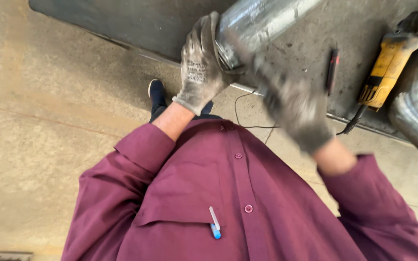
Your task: The person picks up curved metal pipe fittings from a workbench and grinds their surfaces with an angle grinder, repositioning and turning each pipe to grind different areas. They also use a file on a pipe and set finished pipes aside on the bench.
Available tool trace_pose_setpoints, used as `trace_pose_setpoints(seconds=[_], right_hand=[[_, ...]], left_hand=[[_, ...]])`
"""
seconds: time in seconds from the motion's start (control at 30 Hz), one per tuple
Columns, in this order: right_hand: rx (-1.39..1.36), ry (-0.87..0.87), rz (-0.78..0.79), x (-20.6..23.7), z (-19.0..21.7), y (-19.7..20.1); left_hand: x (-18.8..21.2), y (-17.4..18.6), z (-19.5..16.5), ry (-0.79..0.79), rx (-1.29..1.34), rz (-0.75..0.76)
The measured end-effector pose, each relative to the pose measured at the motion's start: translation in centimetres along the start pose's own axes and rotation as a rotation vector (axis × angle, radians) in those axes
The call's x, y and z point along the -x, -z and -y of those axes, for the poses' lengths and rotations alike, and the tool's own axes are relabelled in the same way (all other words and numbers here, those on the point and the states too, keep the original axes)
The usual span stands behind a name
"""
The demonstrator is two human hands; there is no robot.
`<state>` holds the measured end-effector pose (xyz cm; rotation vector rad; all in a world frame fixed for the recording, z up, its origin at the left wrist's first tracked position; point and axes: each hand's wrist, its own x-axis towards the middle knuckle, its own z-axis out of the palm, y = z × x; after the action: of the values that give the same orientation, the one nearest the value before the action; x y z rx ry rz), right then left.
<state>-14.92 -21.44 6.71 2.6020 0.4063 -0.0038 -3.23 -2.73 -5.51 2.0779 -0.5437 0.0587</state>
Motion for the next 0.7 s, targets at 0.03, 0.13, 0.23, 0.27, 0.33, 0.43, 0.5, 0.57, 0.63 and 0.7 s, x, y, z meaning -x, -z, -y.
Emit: trace_pose_setpoints(seconds=[0.03, 0.13, 0.23, 0.27, 0.33, 0.43, 0.5, 0.57, 0.63, 0.7], right_hand=[[0.006, -0.080, -0.002, 0.0, -0.4, -2.5], [0.014, -0.216, -0.114, -0.4, -1.4, -9.3], [0.199, -0.164, -0.299, 1.8, 2.4, -12.5], [0.170, -0.160, -0.440, 2.9, 3.3, -12.6], [-0.602, -0.167, -0.173, 3.5, 4.7, -13.0], [-0.485, -0.261, -0.327, 2.2, 5.0, -13.6], [-0.617, -0.350, -0.392, 0.3, 4.5, -14.3], [-0.604, -0.358, -0.409, -0.1, 4.9, -14.5], [-0.448, -0.274, -0.372, 0.3, 5.8, -14.6], [-0.559, -0.220, -0.429, 1.0, 6.3, -15.0]], left_hand=[[0.2, 0.2, 0.1, 0.006, -0.018, 0.014], [0.0, 0.1, 0.3, 0.006, -0.049, 0.051], [0.1, 0.1, 0.7, 0.002, -0.057, 0.079], [0.1, 0.0, 0.8, -0.019, -0.056, 0.068], [0.4, -0.1, 1.0, -0.038, -0.053, 0.053], [0.8, -0.3, 1.3, -0.017, -0.057, 0.087], [0.8, -0.5, 1.5, -0.003, -0.041, 0.084], [0.7, -0.5, 1.7, -0.043, -0.083, 0.074], [0.7, -0.5, 1.8, -0.072, -0.079, 0.073], [0.8, -0.4, 1.9, -0.083, -0.046, 0.080]])
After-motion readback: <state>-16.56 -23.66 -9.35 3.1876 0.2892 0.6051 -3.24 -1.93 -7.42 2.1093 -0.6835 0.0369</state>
